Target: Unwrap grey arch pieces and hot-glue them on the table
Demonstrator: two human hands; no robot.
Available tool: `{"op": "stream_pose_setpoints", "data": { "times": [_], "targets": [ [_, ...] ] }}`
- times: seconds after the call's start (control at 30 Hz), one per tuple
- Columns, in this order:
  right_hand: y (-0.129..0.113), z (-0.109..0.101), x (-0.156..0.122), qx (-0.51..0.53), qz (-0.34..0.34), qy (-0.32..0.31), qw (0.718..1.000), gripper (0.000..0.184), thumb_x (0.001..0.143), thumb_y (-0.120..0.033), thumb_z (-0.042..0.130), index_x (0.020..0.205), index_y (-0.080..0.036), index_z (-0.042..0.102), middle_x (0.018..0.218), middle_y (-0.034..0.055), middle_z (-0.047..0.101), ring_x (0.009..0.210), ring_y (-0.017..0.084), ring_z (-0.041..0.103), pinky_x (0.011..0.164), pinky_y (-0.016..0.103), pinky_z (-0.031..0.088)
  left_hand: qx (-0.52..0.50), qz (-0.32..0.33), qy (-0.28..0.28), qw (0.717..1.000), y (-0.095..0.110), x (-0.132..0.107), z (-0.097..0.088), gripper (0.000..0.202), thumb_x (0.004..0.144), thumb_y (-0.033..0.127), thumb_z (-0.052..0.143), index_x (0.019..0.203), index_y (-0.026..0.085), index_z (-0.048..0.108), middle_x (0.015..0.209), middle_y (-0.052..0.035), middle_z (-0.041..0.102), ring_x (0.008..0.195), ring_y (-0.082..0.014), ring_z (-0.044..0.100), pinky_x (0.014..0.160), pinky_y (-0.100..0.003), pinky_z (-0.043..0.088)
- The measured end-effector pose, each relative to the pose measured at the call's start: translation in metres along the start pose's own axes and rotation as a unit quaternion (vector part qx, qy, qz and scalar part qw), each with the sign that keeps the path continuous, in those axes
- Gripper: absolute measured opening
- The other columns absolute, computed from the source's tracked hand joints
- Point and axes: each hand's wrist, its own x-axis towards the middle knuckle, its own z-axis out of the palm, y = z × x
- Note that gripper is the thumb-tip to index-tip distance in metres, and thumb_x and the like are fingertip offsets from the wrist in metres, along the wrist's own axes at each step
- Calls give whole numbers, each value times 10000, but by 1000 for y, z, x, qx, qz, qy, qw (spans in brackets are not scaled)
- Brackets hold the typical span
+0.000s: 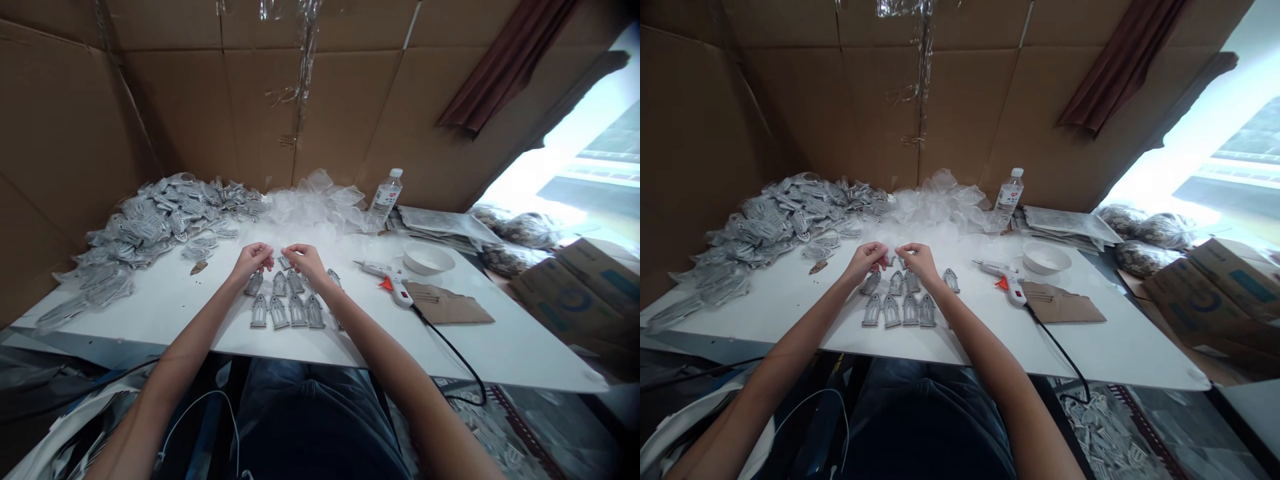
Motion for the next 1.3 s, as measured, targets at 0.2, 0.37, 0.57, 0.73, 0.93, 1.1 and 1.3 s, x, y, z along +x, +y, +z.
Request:
{"op": "stream_pose_setpoints", "data": {
  "times": [0.2,0.37,0.57,0.73,0.93,1.1,1.3],
  "targets": [
    [-3,-3,-7,29,-3,-15,999,231,924,-363,669,890,-135,650,655,-56,560,547,67,517,531,209,459,-3,3,-6,1000,-1,0,-1,248,992,345,603,907,113,615,735,22,607,545,-63,543,468,-170,440],
    [-4,-5,-13,48,-7,4,999,230,920,-358,670,910,-129,643,717,-34,589,608,76,563,566,220,498,-11,0,-1,1000,0,0,-1,249,993,342,603,896,112,614,731,24,602,542,-61,536,474,-172,445],
    [-5,-7,-24,30,-42,72,996,333,830,-458,694,897,-133,669,677,-6,616,575,102,571,530,239,490,-23,-11,28,999,1,4,-6,236,992,337,606,920,113,619,738,24,605,547,-64,543,490,-180,464],
    [-10,0,-46,-32,-91,64,993,363,828,-497,623,894,-145,685,689,35,664,550,136,606,491,249,482,-35,-19,50,998,1,6,-10,225,995,334,601,959,113,621,759,18,609,569,-69,558,499,-182,475],
    [2,20,-92,-181,-197,6,964,139,898,-300,578,870,-201,672,809,34,725,675,142,668,642,257,506,-41,-22,58,997,2,5,-9,217,995,325,601,960,112,621,758,20,604,560,-65,547,490,-177,468],
    [18,40,-121,-321,-277,-68,903,186,936,-185,511,822,-189,658,842,76,723,790,175,658,683,269,449,-43,-23,62,997,2,5,-9,212,995,320,601,963,112,621,759,19,605,561,-65,551,487,-174,466],
    [25,52,-118,-411,-299,-98,855,172,940,-120,494,869,-158,646,923,108,716,885,186,644,692,267,420,-42,-19,59,997,3,5,-8,226,995,327,602,931,111,620,738,24,603,549,-63,547,486,-176,465]
  ]
}}
